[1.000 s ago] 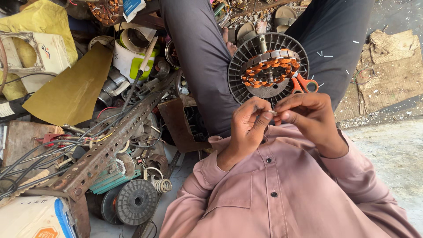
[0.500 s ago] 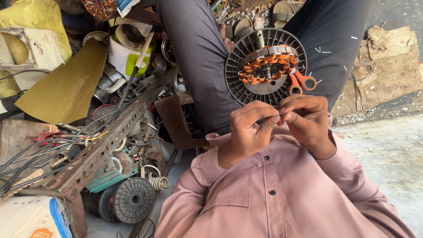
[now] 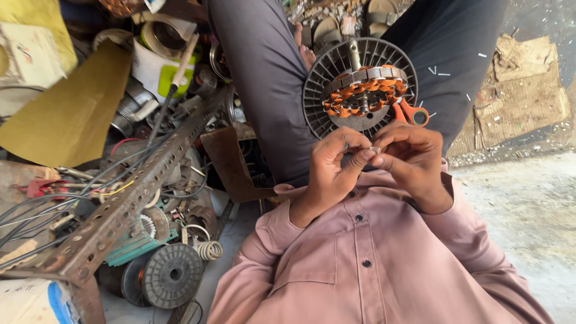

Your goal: The person is repairing a motor stator by hand. They use a screwdriver to adjust the copper windings and a pair of scissors to cut and trim the wires. The person is sitting on the floor in a cluttered workshop.

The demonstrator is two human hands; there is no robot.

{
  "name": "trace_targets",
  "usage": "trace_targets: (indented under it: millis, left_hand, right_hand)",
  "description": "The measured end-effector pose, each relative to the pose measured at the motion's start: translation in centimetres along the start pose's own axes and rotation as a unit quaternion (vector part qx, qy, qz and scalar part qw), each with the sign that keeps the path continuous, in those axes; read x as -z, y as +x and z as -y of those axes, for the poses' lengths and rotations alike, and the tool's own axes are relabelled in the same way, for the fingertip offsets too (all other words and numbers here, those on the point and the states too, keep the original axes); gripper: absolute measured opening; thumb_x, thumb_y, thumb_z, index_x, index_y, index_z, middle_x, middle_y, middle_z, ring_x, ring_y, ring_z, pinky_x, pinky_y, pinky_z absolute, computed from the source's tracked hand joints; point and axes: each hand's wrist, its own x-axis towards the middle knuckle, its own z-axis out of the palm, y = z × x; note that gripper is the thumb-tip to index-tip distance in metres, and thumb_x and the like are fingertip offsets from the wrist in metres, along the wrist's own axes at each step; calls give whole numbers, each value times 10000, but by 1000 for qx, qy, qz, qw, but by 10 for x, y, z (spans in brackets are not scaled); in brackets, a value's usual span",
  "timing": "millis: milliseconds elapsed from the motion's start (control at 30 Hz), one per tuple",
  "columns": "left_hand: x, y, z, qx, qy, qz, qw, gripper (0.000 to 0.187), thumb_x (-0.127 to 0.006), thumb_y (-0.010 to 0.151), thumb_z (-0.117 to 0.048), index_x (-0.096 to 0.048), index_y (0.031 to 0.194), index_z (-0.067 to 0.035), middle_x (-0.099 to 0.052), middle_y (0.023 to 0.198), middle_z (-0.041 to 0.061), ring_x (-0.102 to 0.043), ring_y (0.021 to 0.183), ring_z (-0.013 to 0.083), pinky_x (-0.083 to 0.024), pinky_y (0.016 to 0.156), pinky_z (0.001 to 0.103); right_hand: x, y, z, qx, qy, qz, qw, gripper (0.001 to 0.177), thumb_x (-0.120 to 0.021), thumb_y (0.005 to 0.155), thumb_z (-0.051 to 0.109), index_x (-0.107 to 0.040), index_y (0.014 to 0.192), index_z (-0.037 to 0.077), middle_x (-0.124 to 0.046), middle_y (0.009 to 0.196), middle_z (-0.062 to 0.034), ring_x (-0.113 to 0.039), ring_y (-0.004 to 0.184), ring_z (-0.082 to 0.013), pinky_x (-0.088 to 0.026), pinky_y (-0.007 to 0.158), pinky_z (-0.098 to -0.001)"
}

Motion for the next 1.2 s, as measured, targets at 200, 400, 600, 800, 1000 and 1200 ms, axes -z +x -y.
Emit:
trace_targets:
  millis: [200, 400, 600, 800, 1000, 1200]
  left_hand:
    - [16, 42, 12, -183, 212, -162, 946, 493, -769, 882, -96, -492, 1268, 36, -563, 1224, 197, -553, 1146, 287, -471, 977, 378]
    - [17, 66, 23, 22, -25, -103, 994, 691, -780, 934, 10, -395, 1506, -21, -690, 1206, 105, -713, 1083, 172, -609, 936, 284]
    - [25, 62, 2, -48, 186, 0, 981, 526, -797, 920, 14, -554, 1385, -25, -713, 1095, 98, -739, 964, 186, -618, 820, 277]
    - [32, 83, -12, -55, 178, 21, 982, 426, -802, 938, -138, -591, 1296, -46, -711, 1078, 91, -730, 914, 209, -605, 784, 290]
    - [33, 79, -4, -48, 150, 5, 987, 365, -762, 990, -248, -623, 1239, -21, -722, 1023, 89, -720, 916, 227, -564, 822, 303]
    - [32, 78, -3, -37, 139, -2, 990, 298, -719, 1012, -237, -636, 1208, -29, -716, 1087, 122, -718, 967, 246, -570, 892, 325]
  right_hand:
    - [8, 16, 17, -48, 35, -36, 998, 72, -716, 971, -22, -658, 1014, -17, -714, 1048, -160, -703, 866, -161, -596, 786, -288]
    - [11, 31, 40, 3, -119, -54, 991, 54, -726, 976, -53, -674, 961, -54, -701, 947, -152, -710, 854, -163, -595, 736, -256]
    - [14, 50, 51, 142, -399, -88, 901, 147, -795, 915, -70, -650, 924, -54, -718, 928, -209, -722, 768, -218, -568, 677, -268]
    - [6, 83, 48, 285, -463, -22, 839, 120, -786, 807, -129, -682, 839, -79, -700, 831, -227, -725, 727, -282, -599, 646, -330]
    - [11, 95, 48, 289, -506, 22, 812, 164, -765, 712, -162, -712, 787, -26, -724, 794, -166, -710, 664, -240, -500, 538, -267]
    - [7, 100, 58, 249, -499, 47, 829, 189, -763, 735, -184, -740, 815, -15, -717, 806, -151, -712, 692, -254, -574, 596, -295]
